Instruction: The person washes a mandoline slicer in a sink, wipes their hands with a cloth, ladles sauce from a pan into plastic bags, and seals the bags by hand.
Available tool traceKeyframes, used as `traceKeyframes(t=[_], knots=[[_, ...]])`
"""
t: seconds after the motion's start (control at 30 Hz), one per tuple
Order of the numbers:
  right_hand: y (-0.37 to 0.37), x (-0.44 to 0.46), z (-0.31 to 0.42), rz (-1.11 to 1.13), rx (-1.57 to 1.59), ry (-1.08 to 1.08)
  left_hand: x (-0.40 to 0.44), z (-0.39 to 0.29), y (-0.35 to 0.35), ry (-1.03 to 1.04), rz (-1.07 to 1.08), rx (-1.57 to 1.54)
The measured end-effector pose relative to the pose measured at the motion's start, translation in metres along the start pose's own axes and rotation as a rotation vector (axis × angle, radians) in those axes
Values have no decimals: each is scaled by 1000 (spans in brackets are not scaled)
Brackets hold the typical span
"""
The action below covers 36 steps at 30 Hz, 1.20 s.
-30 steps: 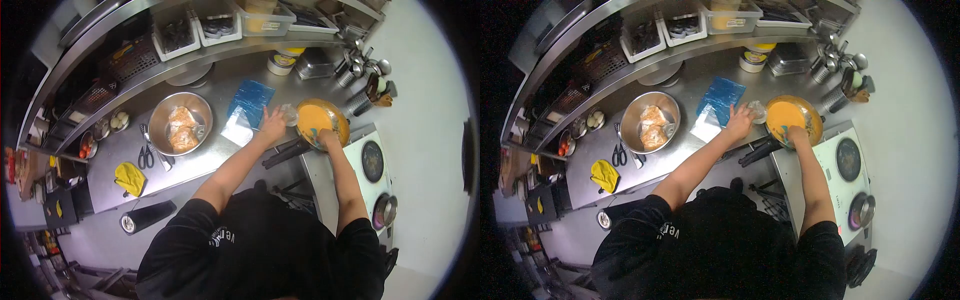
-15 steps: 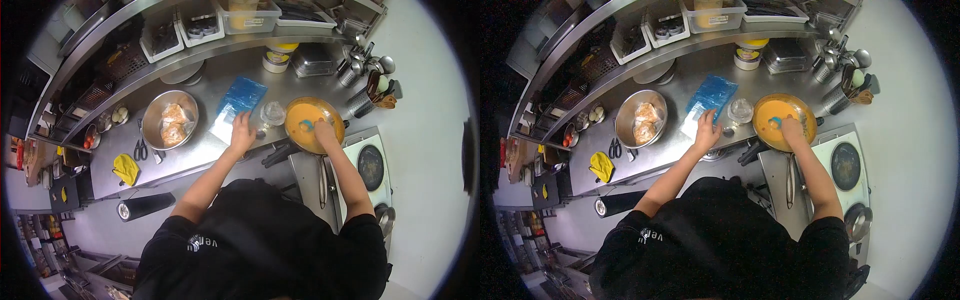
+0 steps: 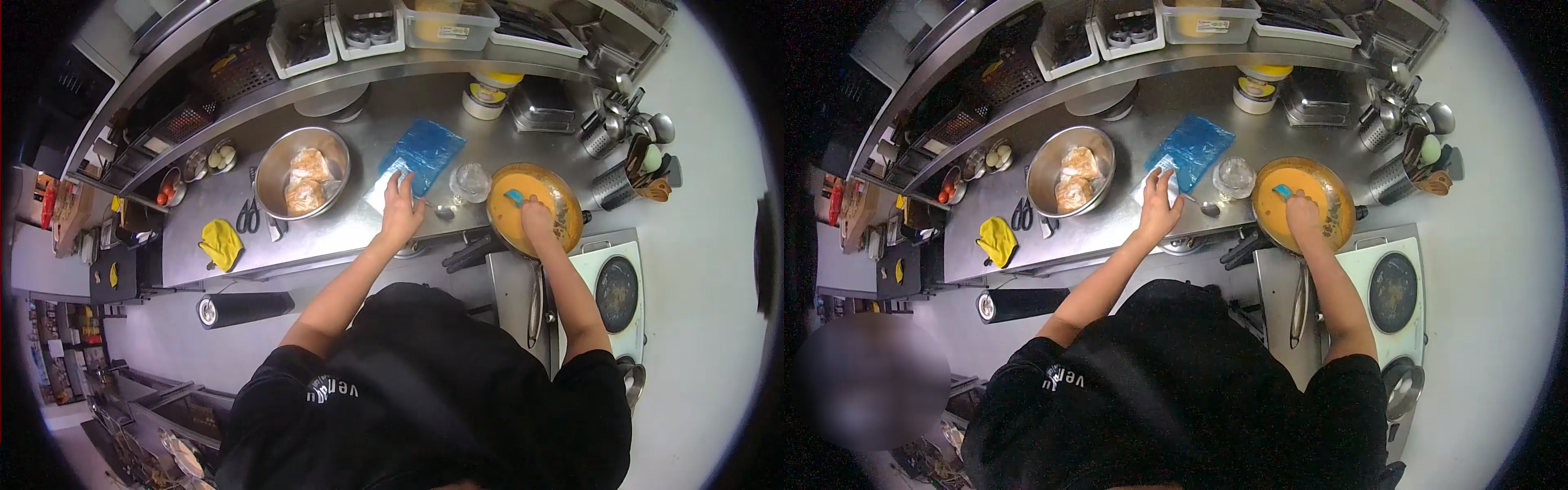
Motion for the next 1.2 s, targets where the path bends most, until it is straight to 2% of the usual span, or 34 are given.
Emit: traceKeyframes(t=[0.07,0.13,0.17,0.23,0.27,0.33,0.47,0.5,0.53,0.57,0.63,0.77,0.8,0.87,0.97,1.03,1.07,1.17,1.2], knots=[[13,8,2,12,1,-16,-3,3,-3,-31,-6,11],[29,15,-1,-26,236,5,-6,7,-6,-66,-19,23],[30,17,-4,-27,232,-6,-7,9,-7,-71,-16,17],[28,19,-8,136,568,114,-11,13,-9,-82,-18,14],[27,19,-9,136,566,105,-11,15,-11,-78,-23,17],[34,20,-20,253,783,114,-13,19,-12,-81,-27,29],[37,14,-17,174,334,134,-13,25,-17,-115,-33,-11],[39,13,-18,76,340,76,-13,24,-18,-137,-34,-21],[27,8,-10,167,229,114,-14,24,-22,-90,-73,-21],[36,10,-14,148,105,76,-14,23,-26,-39,-112,-19],[17,-7,-2,101,109,112,-14,29,-29,-16,-131,30],[-22,-34,21,240,223,154,-24,27,-45,-57,-155,21],[-26,-40,26,207,290,183,-26,26,-52,-76,-131,6],[-21,-45,26,176,354,212,-32,25,-67,-86,-139,7],[10,-19,8,311,422,272,-42,30,-86,-85,-142,7],[49,3,-19,370,219,101,-49,38,-97,-72,-178,-26],[55,2,-24,399,269,129,-54,38,-102,-95,-181,-30],[49,14,-28,384,376,171,-67,43,-127,-83,-217,-25],[26,3,-13,480,437,241,-73,46,-133,-79,-224,-35]])
Point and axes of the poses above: each hand's wrist, its own x-axis towards the middle knuckle, its own y-axis out of the palm, z = x × y, the point moved 1 cm from there along x, towards the middle knuckle, and after that the axes turned 15 degrees about z, right-handed, at the moved point
